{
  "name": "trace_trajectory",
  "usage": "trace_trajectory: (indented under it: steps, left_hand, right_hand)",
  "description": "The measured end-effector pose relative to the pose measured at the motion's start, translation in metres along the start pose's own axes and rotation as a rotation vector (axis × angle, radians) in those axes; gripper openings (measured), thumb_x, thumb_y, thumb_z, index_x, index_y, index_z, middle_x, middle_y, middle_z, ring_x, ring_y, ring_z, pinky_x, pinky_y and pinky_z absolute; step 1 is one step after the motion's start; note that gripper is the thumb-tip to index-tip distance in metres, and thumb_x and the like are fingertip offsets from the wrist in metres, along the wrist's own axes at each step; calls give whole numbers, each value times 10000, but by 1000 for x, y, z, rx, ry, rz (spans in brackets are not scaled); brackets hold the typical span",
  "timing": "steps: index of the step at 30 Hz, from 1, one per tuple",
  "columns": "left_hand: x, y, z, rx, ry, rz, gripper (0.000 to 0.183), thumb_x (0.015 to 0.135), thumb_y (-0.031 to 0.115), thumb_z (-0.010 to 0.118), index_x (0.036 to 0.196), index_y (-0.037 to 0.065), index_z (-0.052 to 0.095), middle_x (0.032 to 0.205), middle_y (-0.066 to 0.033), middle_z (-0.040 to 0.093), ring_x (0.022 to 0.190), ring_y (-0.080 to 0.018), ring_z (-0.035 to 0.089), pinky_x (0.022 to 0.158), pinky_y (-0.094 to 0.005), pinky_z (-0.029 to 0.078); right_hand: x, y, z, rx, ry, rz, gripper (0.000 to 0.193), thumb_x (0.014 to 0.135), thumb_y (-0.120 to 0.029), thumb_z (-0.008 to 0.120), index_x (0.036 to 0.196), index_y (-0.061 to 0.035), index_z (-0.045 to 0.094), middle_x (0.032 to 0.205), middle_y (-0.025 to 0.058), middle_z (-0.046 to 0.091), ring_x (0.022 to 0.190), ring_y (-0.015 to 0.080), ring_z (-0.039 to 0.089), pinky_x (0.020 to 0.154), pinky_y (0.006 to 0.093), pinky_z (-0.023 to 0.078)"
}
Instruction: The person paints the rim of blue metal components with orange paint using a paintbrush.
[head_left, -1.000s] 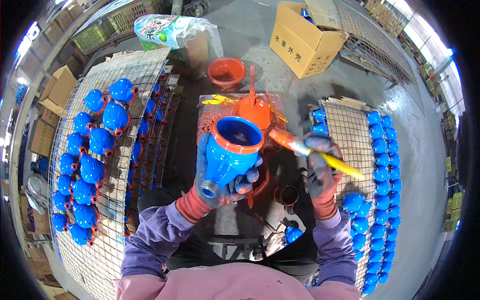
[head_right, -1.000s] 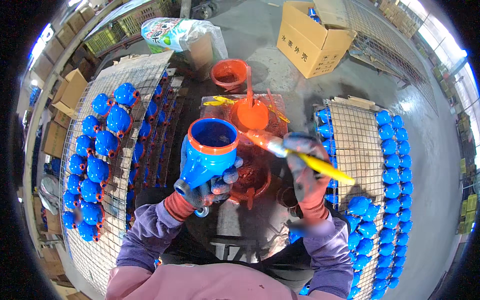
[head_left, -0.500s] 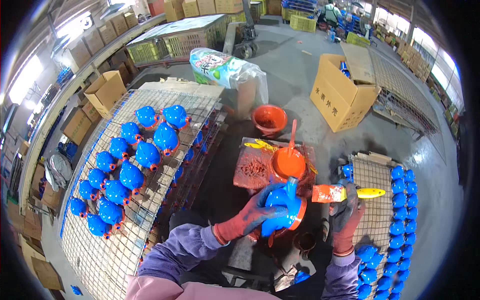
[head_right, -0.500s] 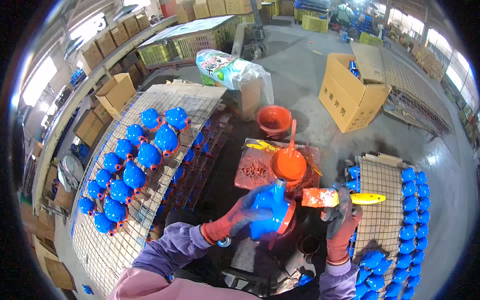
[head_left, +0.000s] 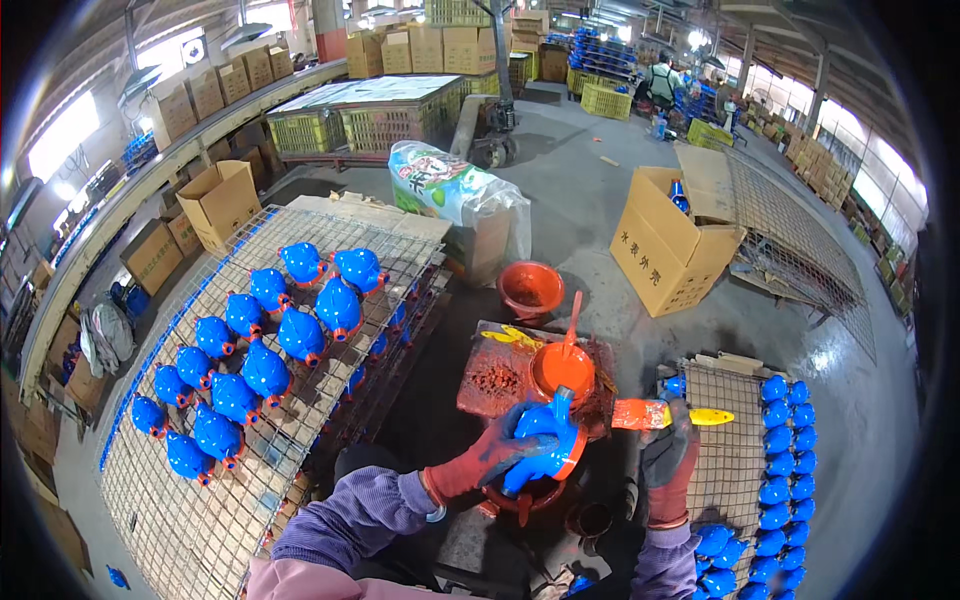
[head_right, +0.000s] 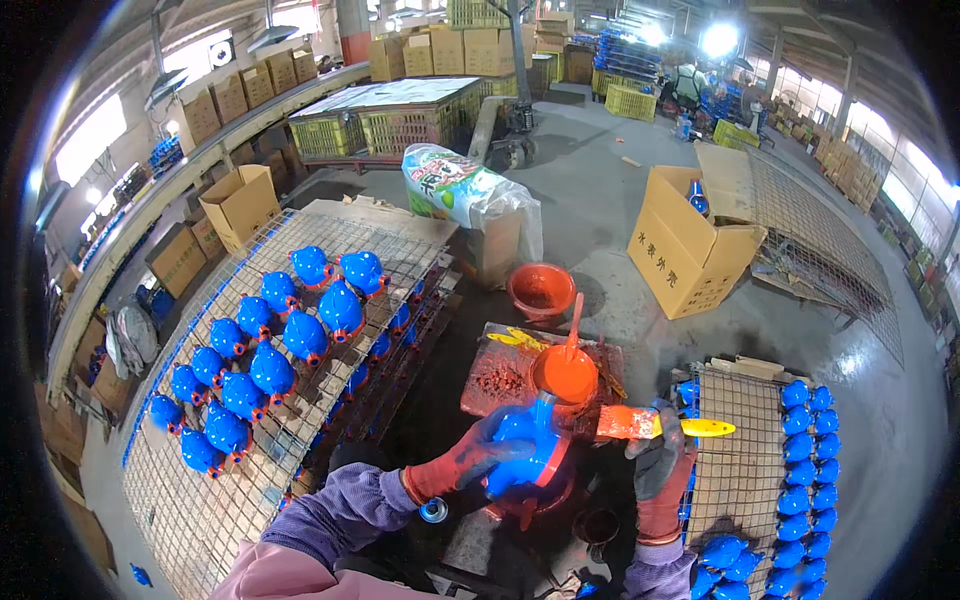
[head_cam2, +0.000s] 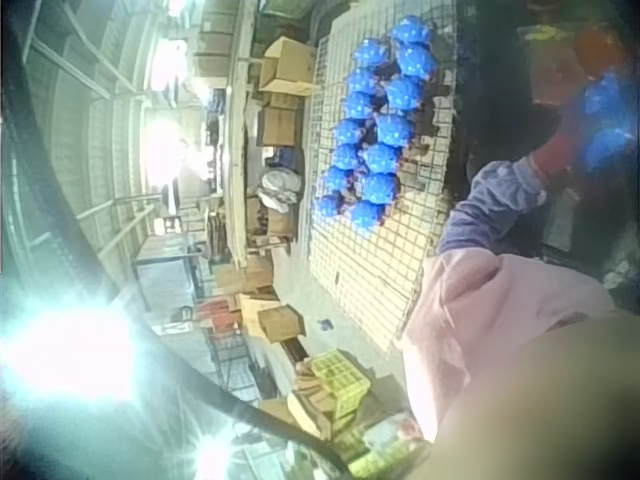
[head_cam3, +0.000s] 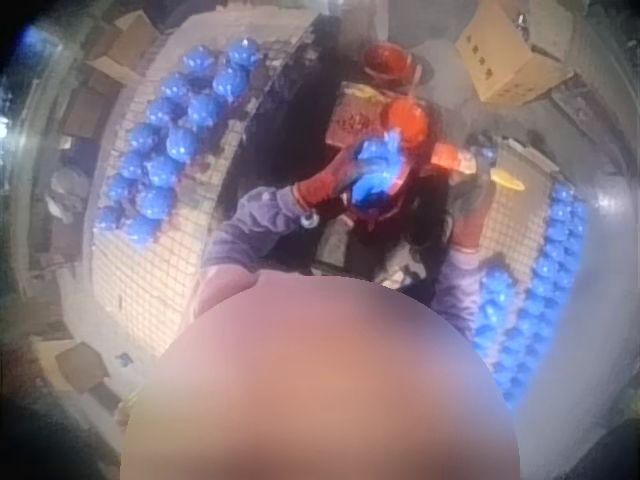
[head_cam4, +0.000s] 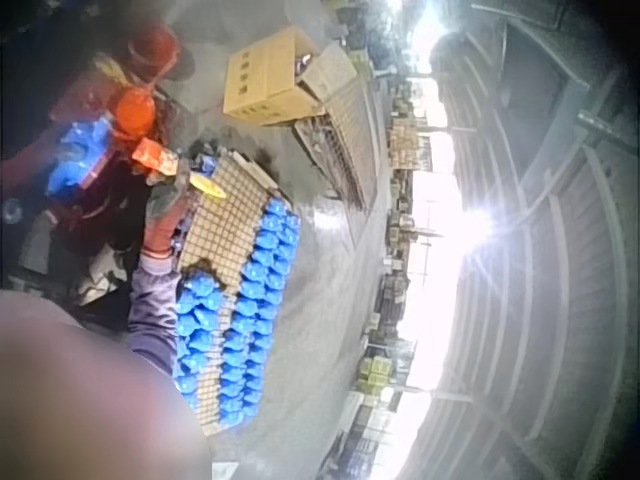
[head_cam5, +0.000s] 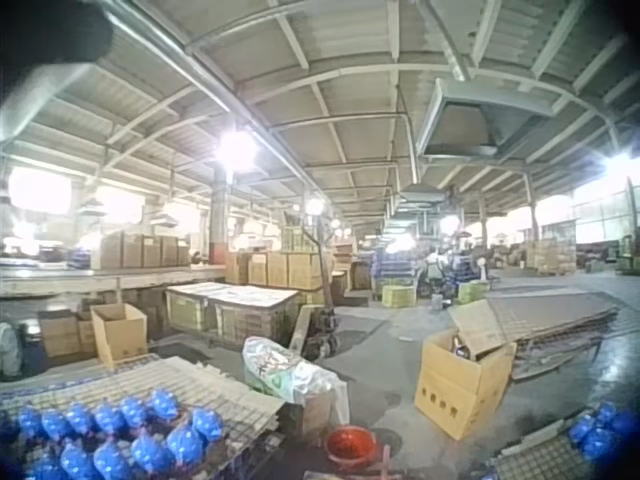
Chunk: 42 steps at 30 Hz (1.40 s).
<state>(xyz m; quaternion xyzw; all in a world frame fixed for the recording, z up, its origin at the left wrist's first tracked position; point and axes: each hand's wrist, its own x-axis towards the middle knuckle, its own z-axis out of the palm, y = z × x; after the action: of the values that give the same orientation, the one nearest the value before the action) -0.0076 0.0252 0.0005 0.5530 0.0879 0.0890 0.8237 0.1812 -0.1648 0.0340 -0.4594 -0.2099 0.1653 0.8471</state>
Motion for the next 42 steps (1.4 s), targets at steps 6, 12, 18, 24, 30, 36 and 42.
trace_trajectory:
  steps: [6, 12, 18, 24, 30, 36, 42]
  left_hand:
    - [-1, 17, 12, 198, 60, -20, 717, 820, 183, 770, 1411, 84, 377, 1282, -71, 518, 1177, -178, 512, 1001, -354, 444]
    - [-1, 7, 15, 662, 62, 336, 809, 644, 235, 892, 1308, 42, 471, 1237, -126, 547, 1125, -230, 557, 956, -370, 464]
    - [-4, 5, 35, 1087, -18, 427, 918, 532, 255, 902, 1312, 56, 460, 1182, -186, 545, 1047, -370, 584, 880, -444, 496]
    - [-6, -1, 41, 1294, -153, 436, 964, 522, 314, 882, 1339, 55, 442, 1212, -182, 530, 1052, -358, 583, 855, -440, 499]
    - [-5, -6, 35, 1426, -188, 415, 1021, 522, 350, 873, 1382, 56, 407, 1199, -165, 530, 1069, -340, 568, 838, -435, 498]
    - [-1, -7, 30, 1366, -88, 338, 950, 540, 342, 874, 1332, 55, 435, 1173, -161, 537, 1038, -348, 581, 841, -432, 504]
    - [0, -11, 25, 984, 67, 177, 852, 614, 326, 872, 1299, 40, 453, 1148, -163, 567, 1002, -327, 624, 873, -414, 514]
  right_hand:
    - [-2, 3, 1, -603, 96, -129, 257, 951, -246, 579, 984, 3, 634, 703, 38, 605, 500, 95, 538, 431, 235, 405]
    - [-3, -7, -6, -643, 156, 2, 239, 916, -218, 633, 808, -5, 642, 617, -3, 570, 496, 84, 504, 437, 288, 371]
    - [1, -3, -2, -1089, -56, 146, 378, 862, -345, 675, 801, 27, 655, 650, 215, 607, 594, 370, 612, 528, 429, 449]
    - [-6, 2, 10, -1314, -185, 9, 406, 833, -367, 684, 724, 21, 632, 661, 226, 602, 646, 413, 612, 554, 472, 464]
    - [-18, -12, 26, -1261, -255, -173, 243, 803, -265, 718, 753, -39, 646, 665, 177, 599, 585, 377, 591, 514, 437, 450]
    - [-28, -22, 33, -1388, -462, -529, 224, 761, -229, 727, 973, -170, 689, 810, 85, 612, 637, 267, 608, 497, 368, 441]
    - [-34, -30, 32, -1284, -564, -635, 313, 647, -205, 756, 944, -199, 656, 991, -32, 633, 814, 206, 617, 652, 350, 468]
